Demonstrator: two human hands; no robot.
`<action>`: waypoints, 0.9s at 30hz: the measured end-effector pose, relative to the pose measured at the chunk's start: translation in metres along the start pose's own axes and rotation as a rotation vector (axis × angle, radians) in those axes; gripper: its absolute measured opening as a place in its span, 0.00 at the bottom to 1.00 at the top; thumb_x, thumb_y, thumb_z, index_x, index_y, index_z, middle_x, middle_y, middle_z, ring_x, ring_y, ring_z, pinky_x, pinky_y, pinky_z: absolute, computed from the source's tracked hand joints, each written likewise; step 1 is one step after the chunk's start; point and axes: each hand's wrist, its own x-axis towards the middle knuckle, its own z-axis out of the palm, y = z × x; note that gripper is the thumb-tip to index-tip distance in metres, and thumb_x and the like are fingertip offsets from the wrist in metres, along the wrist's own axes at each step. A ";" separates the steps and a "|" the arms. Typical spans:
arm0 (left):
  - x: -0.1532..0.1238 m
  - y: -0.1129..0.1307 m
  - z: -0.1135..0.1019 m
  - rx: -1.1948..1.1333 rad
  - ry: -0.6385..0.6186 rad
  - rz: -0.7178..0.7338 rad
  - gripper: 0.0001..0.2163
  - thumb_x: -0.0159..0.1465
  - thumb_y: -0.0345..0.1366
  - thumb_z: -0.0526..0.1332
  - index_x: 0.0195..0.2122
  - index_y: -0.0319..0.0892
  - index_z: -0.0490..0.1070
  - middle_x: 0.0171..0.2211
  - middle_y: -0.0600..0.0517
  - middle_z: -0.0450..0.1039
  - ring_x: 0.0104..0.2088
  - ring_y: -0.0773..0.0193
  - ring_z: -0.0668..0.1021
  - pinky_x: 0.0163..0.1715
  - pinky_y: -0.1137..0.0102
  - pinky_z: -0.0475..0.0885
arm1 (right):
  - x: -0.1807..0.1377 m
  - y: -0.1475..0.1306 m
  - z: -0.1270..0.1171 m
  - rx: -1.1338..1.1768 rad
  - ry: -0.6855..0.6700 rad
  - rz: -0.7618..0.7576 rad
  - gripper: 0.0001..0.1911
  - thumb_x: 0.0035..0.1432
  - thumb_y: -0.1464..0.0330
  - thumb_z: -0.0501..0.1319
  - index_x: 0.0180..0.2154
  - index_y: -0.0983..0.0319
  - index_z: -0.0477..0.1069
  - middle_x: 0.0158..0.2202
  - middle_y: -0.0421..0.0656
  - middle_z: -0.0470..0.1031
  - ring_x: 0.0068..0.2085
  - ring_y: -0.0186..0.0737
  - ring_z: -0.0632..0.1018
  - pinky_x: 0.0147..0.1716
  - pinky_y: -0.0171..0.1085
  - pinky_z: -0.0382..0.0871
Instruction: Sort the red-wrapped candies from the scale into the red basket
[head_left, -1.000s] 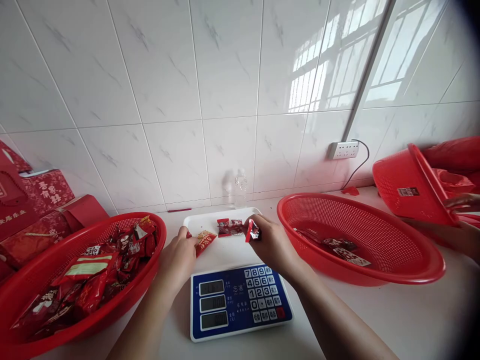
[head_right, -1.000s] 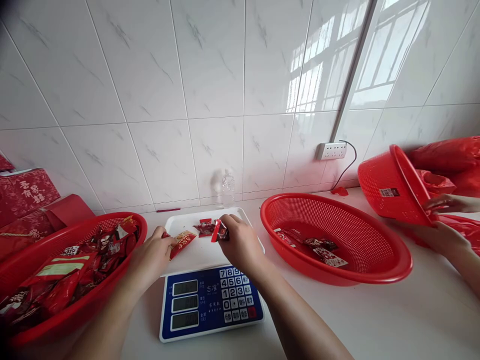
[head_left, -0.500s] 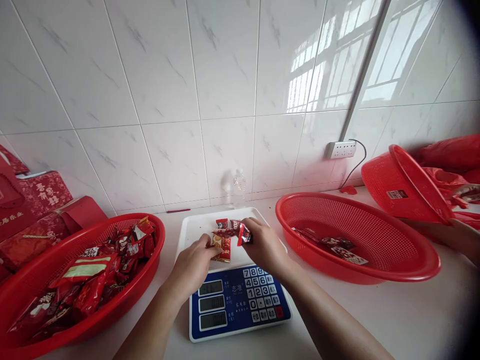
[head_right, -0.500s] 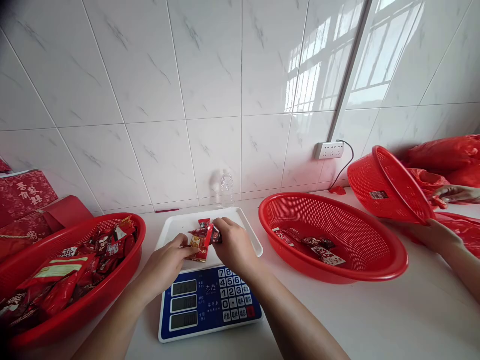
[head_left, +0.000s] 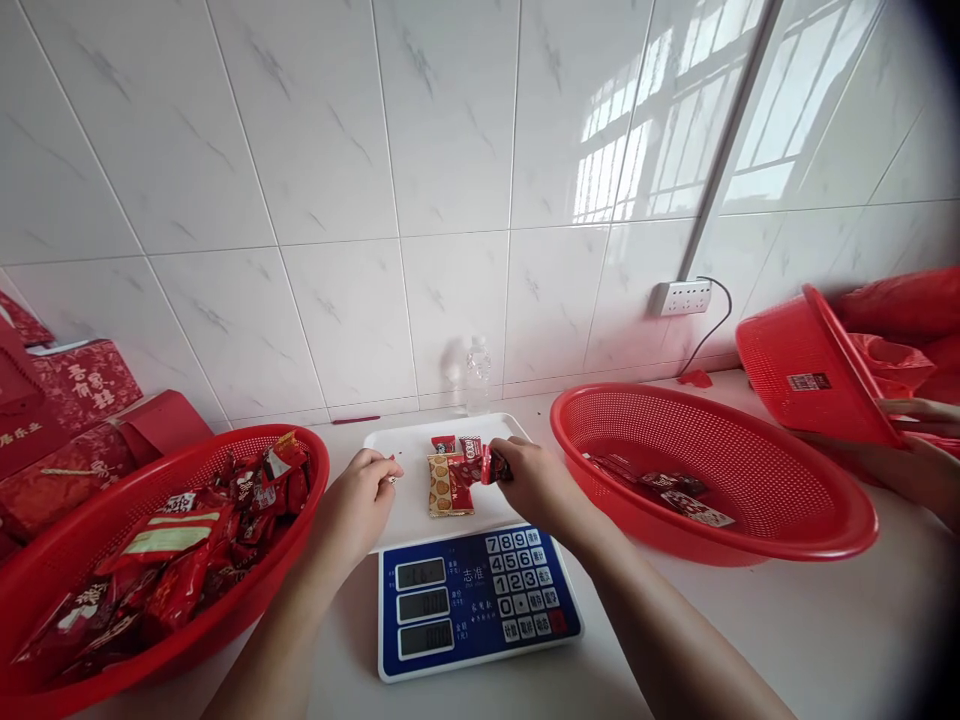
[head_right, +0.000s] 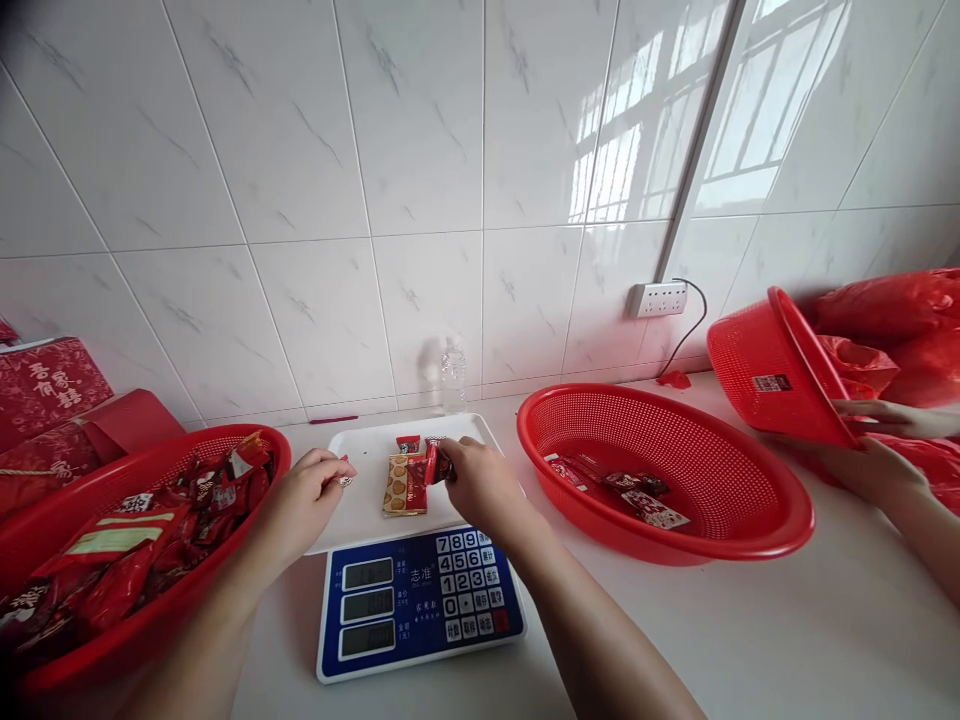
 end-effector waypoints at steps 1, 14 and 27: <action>0.000 0.000 0.000 -0.010 0.004 0.000 0.12 0.61 0.29 0.49 0.37 0.43 0.72 0.44 0.50 0.72 0.39 0.61 0.77 0.41 0.67 0.69 | 0.000 0.002 -0.004 -0.002 0.014 0.005 0.10 0.48 0.81 0.55 0.27 0.61 0.69 0.28 0.41 0.70 0.26 0.34 0.67 0.25 0.32 0.52; 0.001 0.007 -0.005 -0.586 0.111 -0.099 0.08 0.57 0.36 0.59 0.38 0.45 0.67 0.37 0.51 0.75 0.35 0.61 0.76 0.33 0.70 0.68 | -0.006 -0.021 0.031 0.119 0.009 -0.265 0.15 0.45 0.82 0.56 0.33 0.59 0.71 0.33 0.42 0.73 0.32 0.37 0.72 0.29 0.32 0.59; 0.002 0.020 0.012 -1.271 0.081 -0.367 0.17 0.51 0.44 0.66 0.38 0.40 0.72 0.33 0.52 0.67 0.21 0.75 0.65 0.16 0.78 0.60 | -0.002 -0.007 -0.008 0.201 0.185 -0.054 0.07 0.47 0.77 0.57 0.25 0.60 0.64 0.27 0.39 0.69 0.26 0.34 0.67 0.25 0.31 0.55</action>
